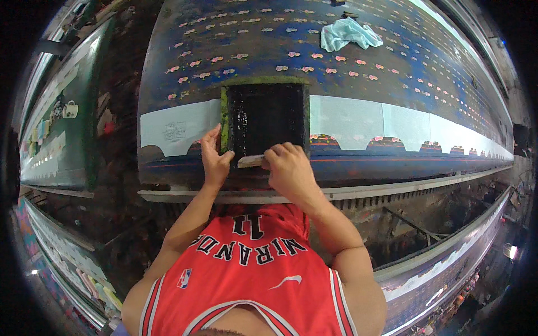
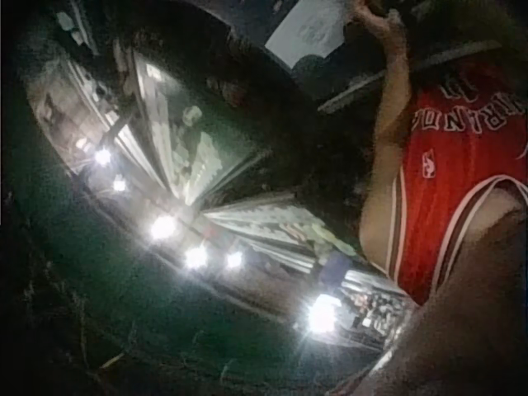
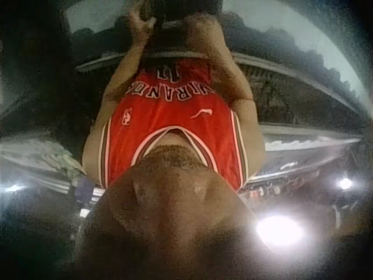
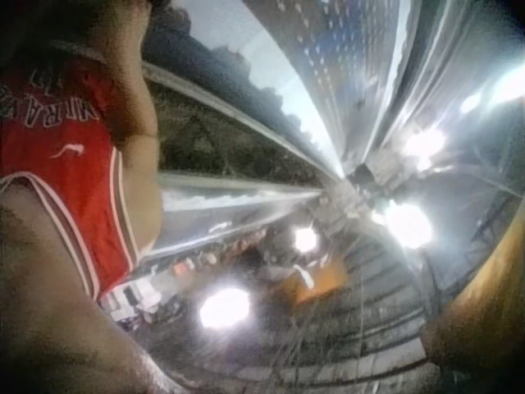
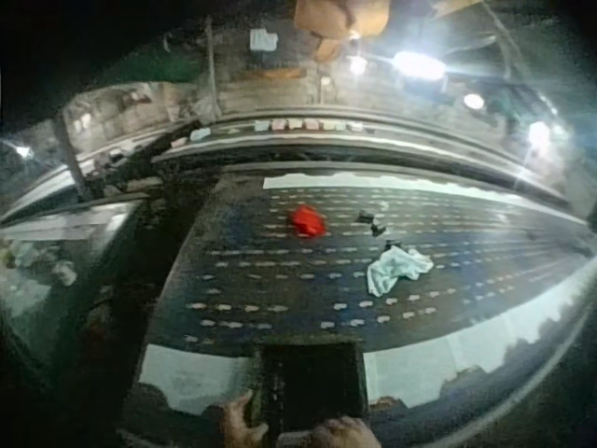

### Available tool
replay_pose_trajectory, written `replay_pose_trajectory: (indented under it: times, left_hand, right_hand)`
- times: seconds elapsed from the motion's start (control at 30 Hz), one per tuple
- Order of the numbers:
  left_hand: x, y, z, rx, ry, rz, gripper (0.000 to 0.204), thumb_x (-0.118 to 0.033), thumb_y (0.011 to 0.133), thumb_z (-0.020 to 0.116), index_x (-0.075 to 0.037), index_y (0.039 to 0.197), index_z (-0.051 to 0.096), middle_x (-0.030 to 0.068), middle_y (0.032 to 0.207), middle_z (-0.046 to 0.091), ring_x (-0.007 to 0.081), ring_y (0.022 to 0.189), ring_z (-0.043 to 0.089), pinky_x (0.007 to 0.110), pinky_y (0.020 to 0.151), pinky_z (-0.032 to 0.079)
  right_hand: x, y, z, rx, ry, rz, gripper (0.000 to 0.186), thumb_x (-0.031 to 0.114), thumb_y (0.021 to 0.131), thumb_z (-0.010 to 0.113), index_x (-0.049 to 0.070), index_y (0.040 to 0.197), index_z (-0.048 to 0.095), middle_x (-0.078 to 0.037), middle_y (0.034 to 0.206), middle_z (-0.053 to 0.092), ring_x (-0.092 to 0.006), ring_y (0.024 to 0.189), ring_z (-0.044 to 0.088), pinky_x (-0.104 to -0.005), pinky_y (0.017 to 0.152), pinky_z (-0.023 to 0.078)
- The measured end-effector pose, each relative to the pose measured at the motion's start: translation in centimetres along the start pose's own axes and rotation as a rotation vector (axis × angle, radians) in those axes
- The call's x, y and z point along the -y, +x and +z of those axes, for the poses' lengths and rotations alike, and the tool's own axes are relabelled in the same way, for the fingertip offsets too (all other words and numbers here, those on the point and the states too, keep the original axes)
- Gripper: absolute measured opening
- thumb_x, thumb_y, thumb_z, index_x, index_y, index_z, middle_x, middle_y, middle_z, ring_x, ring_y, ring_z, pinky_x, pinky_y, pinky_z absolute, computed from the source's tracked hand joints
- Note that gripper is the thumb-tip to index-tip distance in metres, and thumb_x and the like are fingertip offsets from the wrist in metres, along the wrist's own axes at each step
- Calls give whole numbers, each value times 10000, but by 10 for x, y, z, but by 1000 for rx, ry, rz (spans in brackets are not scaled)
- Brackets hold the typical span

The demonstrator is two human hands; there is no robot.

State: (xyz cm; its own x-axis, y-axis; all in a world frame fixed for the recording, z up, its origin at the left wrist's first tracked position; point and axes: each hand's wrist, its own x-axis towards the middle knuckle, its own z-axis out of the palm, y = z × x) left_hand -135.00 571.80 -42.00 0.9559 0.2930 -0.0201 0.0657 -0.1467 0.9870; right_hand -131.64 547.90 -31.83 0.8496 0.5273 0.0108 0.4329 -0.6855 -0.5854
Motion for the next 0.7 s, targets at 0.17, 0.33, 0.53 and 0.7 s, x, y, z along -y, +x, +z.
replay_pose_trajectory:
  times: [0.17,0.33,0.53,0.7]
  left_hand:
    - [1,0,2,7,-39,0,703,94,770,625,38,1442,425,248,1547,513,341,1491,483,436,1282,336]
    - [-6,0,4,28,7,-60,760,112,766,691,19,1463,405,222,1553,503,317,1479,489,441,1283,335]
    - [0,-1,2,-3,62,-19,744,127,747,617,34,1461,427,238,1539,518,340,1481,493,437,1286,334]
    - [-3,-1,5,-15,28,-1,742,117,751,594,45,1472,436,228,1547,503,331,1497,472,440,1292,327]
  right_hand:
    - [-27,75,-6,-191,-55,-42,133,59,831,768,51,937,689,-137,995,702,-392,973,653,-518,866,517]
    - [-46,93,13,-239,-96,-25,208,40,839,749,57,1041,700,-132,1084,709,-391,1051,649,-513,911,515]
    - [-5,-15,30,-174,-113,-16,346,1,803,713,41,1145,691,-140,1199,699,-376,1174,640,-507,1018,504]
    - [2,-43,27,-164,-82,-11,433,0,789,709,23,1221,690,-129,1245,690,-354,1201,636,-502,1046,497]
